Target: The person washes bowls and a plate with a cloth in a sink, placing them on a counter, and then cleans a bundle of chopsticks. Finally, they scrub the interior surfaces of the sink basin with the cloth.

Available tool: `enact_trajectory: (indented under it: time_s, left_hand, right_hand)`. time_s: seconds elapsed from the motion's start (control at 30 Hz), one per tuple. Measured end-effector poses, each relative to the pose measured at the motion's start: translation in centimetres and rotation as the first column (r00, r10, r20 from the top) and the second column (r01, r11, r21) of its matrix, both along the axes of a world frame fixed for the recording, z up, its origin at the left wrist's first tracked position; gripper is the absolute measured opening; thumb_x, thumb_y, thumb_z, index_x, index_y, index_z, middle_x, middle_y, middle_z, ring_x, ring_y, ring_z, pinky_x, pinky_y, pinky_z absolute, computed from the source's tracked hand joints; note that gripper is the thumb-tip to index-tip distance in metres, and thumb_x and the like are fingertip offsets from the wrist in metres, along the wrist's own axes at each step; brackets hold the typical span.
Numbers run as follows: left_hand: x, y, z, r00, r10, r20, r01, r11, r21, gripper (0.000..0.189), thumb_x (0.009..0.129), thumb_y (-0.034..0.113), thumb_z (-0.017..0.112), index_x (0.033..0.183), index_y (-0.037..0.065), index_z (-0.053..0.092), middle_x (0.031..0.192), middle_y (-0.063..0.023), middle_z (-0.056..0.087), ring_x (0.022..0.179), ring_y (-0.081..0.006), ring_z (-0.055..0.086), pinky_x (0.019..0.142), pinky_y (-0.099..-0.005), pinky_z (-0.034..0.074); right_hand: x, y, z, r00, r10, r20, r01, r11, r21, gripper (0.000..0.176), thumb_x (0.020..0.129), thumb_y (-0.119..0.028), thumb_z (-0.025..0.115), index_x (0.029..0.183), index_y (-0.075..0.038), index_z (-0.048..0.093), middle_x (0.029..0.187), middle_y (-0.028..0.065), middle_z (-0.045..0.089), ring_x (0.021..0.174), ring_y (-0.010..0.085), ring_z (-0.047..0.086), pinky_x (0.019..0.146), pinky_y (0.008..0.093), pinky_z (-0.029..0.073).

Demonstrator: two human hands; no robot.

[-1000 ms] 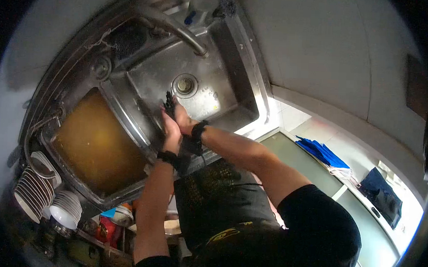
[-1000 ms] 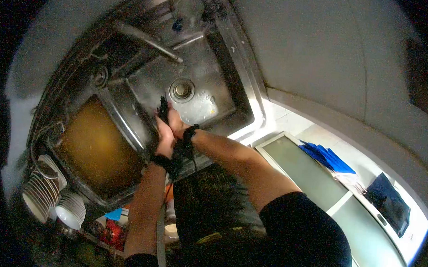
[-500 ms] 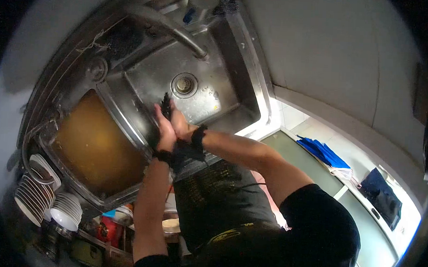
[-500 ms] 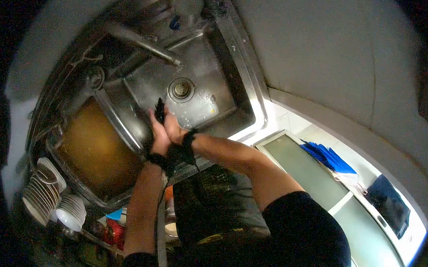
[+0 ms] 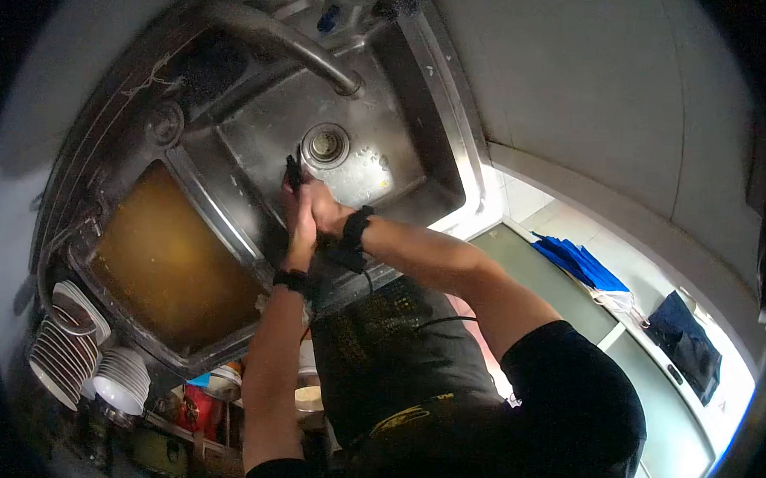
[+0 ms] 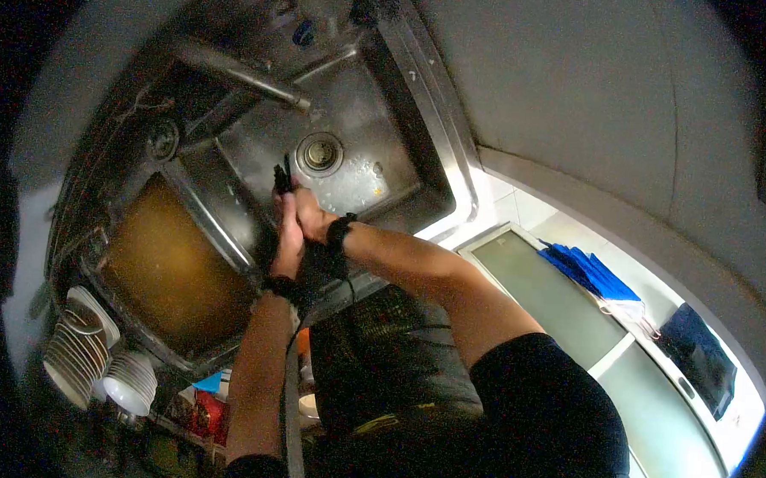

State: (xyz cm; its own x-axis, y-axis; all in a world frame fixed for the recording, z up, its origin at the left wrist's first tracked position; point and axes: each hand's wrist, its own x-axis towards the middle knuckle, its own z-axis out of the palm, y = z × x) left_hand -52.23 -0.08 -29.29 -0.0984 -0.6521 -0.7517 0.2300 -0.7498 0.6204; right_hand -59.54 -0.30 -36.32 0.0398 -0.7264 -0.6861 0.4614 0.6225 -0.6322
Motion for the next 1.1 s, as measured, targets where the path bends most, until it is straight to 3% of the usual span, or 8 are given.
enact_trajectory:
  time_s: [0.07,0.17,0.33,0.53,0.7,0.8,0.9,1.1]
  left_hand:
    - [0.5,0.5,-2.9,0.950,-0.106,0.295,0.161,0.972,-0.169,0.079,0.100,0.059,0.039,0.152,0.000,0.030,0.151,-0.0205,0.039,0.139,-0.0320,0.037,0.114,-0.0414,0.028]
    - [-0.2,-1.1,-0.4,0.918,-0.107,0.381,0.216,0.942,-0.256,0.075,0.099,0.054,0.046,0.150,0.000,0.032,0.146,-0.0223,0.044,0.135,-0.0337,0.041,0.112,-0.0431,0.031]
    - [-2.2,0.0,-0.1,0.931,-0.058,0.360,0.310,0.645,-0.698,0.077,0.093,0.049,0.064,0.145,-0.002,0.038,0.140,-0.0209,0.049,0.131,-0.0340,0.046,0.108,-0.0451,0.036]
    - [-0.7,-1.3,1.0,0.715,0.029,0.699,0.311,0.882,-0.355,0.053,0.084,0.030,0.078,0.117,-0.006,0.057,0.106,-0.0212,0.068,0.096,-0.0341,0.066,0.087,-0.0405,0.051]
    - [1.7,2.5,-2.9,0.855,-0.126,0.504,0.361,0.842,-0.401,0.044,0.079,0.022,0.080,0.112,-0.001,0.062,0.098,-0.0172,0.070,0.088,-0.0302,0.067,0.081,-0.0394,0.052]
    - [2.0,3.3,-4.5,0.889,-0.225,0.399,0.365,0.874,-0.320,0.040,0.075,0.014,0.081,0.109,0.001,0.065,0.094,-0.0138,0.071,0.088,-0.0241,0.067,0.080,-0.0374,0.052]
    - [2.2,1.6,-5.3,0.827,-0.311,0.468,0.423,0.892,-0.156,0.035,0.073,0.010,0.082,0.104,0.001,0.068,0.091,-0.0062,0.072,0.087,-0.0168,0.065,0.080,-0.0337,0.051]
    - [2.3,-2.8,-0.9,0.900,-0.093,0.425,0.228,0.933,-0.278,0.019,0.075,0.006,0.080,0.089,-0.001,0.070,0.084,-0.0044,0.071,0.073,-0.0158,0.064,0.074,-0.0314,0.052]
  right_hand:
    - [-1.3,-0.3,6.3,0.967,0.080,-0.242,-0.170,0.909,-0.380,0.037,0.104,-0.021,0.038,0.128,0.000,0.058,0.122,0.0118,0.063,0.106,0.0229,0.057,0.099,0.0352,0.044]
    - [-1.6,-4.3,11.1,0.915,-0.332,0.228,0.182,0.846,0.501,0.031,0.104,-0.025,0.037,0.104,-0.005,0.061,0.101,0.0052,0.063,0.090,0.0195,0.055,0.085,0.0327,0.046]
    - [-3.3,-0.6,-0.8,0.808,-0.275,0.521,0.161,0.954,0.255,0.042,0.102,-0.038,0.034,0.106,-0.006,0.061,0.099,0.0107,0.065,0.092,0.0232,0.059,0.089,0.0343,0.046]
    - [-5.6,-5.3,9.6,0.677,-0.131,0.724,-0.244,0.888,0.389,0.079,0.097,-0.068,0.030,0.136,-0.004,0.054,0.125,0.0147,0.063,0.115,0.0279,0.055,0.103,0.0388,0.040]
    - [-4.9,-6.7,12.9,0.908,0.409,0.094,-0.417,0.853,0.314,0.067,0.100,-0.058,0.035,0.134,-0.004,0.056,0.126,0.0247,0.062,0.115,0.0356,0.058,0.097,0.0440,0.045]
    - [-3.5,-6.0,12.6,0.461,0.675,-0.576,-0.752,0.642,0.151,0.055,0.104,-0.043,0.039,0.112,0.005,0.064,0.115,0.0370,0.058,0.110,0.0470,0.057,0.090,0.0499,0.048]
    - [-3.6,-5.4,7.0,0.543,0.414,-0.730,-0.784,0.561,-0.264,0.053,0.105,-0.040,0.036,0.110,0.004,0.066,0.115,0.0293,0.065,0.109,0.0414,0.061,0.094,0.0446,0.048]
    - [-6.5,-6.6,11.4,0.951,-0.018,0.310,-0.042,0.981,0.187,0.046,0.106,-0.032,0.036,0.135,-0.002,0.055,0.136,0.0104,0.059,0.126,0.0228,0.053,0.107,0.0353,0.040]
